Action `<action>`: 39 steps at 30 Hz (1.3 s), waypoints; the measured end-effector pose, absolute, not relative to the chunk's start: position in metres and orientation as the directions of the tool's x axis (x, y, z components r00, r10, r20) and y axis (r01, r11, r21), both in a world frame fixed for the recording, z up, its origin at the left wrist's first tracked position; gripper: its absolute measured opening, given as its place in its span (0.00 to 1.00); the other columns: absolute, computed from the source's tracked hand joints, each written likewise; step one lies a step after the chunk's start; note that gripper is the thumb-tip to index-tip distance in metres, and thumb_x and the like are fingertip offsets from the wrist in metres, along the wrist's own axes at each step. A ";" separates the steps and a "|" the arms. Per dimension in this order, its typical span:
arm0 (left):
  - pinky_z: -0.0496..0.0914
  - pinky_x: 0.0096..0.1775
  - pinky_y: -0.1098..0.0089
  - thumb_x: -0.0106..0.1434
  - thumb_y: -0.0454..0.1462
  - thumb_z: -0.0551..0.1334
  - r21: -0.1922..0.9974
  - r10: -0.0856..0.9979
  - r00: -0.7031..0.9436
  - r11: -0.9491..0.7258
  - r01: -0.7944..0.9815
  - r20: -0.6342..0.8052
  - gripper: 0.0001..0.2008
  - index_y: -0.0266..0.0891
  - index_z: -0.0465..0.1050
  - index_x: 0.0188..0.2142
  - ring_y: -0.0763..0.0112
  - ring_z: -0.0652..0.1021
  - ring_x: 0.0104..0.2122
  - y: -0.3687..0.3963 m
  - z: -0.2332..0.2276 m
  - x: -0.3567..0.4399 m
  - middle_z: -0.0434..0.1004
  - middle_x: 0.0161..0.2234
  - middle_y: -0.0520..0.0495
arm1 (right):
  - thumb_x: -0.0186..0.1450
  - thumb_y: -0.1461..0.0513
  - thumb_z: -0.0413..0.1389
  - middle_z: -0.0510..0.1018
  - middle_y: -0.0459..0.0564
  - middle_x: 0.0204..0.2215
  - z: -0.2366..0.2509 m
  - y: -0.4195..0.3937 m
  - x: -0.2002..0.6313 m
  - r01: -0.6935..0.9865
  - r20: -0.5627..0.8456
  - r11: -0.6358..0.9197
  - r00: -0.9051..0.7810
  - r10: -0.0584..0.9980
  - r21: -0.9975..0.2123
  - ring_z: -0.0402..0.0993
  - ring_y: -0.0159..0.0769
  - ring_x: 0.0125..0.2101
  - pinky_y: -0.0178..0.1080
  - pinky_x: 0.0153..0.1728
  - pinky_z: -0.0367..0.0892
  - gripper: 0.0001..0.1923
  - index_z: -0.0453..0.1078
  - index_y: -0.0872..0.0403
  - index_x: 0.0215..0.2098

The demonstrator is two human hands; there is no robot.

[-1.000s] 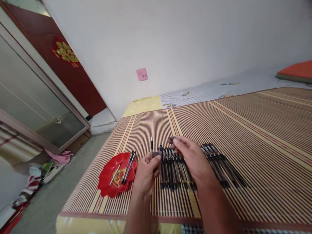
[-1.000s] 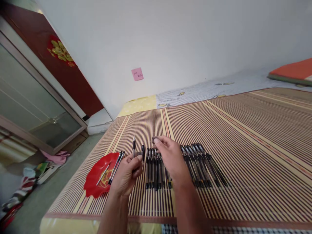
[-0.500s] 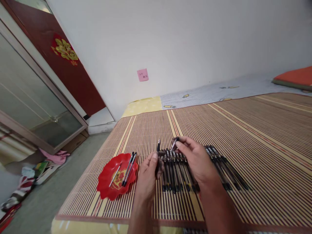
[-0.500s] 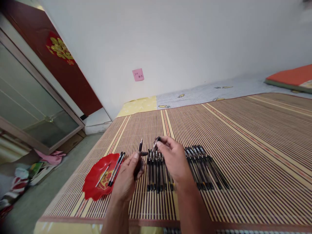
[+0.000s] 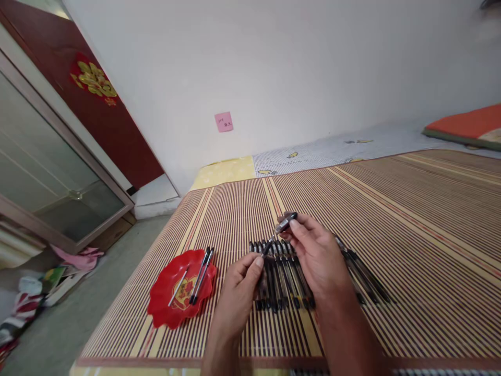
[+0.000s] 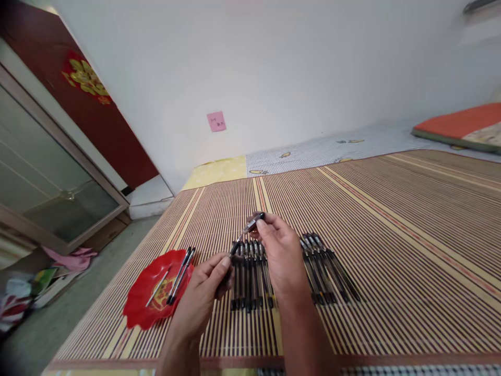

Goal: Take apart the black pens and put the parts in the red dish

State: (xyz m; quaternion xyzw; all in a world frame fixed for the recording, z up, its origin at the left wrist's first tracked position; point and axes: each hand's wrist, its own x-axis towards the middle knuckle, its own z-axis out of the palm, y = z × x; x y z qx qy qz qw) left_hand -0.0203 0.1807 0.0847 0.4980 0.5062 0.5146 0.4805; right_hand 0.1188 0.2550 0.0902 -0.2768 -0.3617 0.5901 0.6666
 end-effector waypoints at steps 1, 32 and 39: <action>0.53 0.24 0.76 0.68 0.48 0.60 1.000 0.999 -0.042 -0.021 0.006 0.021 0.17 0.38 0.67 0.29 0.77 0.58 0.23 0.181 0.085 -0.020 0.59 0.23 0.56 | 0.58 0.55 0.67 0.81 0.47 0.34 0.091 0.254 0.119 -0.587 0.161 0.147 0.030 0.987 -0.796 0.76 0.35 0.35 0.41 0.40 0.71 0.11 0.77 0.51 0.37; 0.56 0.23 0.78 0.67 0.42 0.62 0.950 0.999 -0.052 -0.006 -0.312 -0.011 0.10 0.37 0.69 0.37 0.80 0.61 0.20 0.176 0.086 -0.010 0.67 0.24 0.55 | 0.62 0.56 0.63 0.81 0.47 0.34 0.088 0.251 0.119 -0.431 0.211 0.073 -0.282 0.936 -0.899 0.76 0.35 0.36 0.39 0.42 0.68 0.10 0.76 0.51 0.40; 0.56 0.23 0.79 0.66 0.42 0.64 0.940 0.998 -0.057 0.003 -0.342 -0.024 0.10 0.36 0.69 0.37 0.81 0.63 0.21 0.175 0.086 -0.007 0.67 0.24 0.55 | 0.62 0.55 0.62 0.81 0.47 0.34 0.094 0.248 0.121 -0.391 0.217 0.092 -0.291 0.932 -0.916 0.76 0.35 0.36 0.38 0.40 0.68 0.10 0.75 0.52 0.39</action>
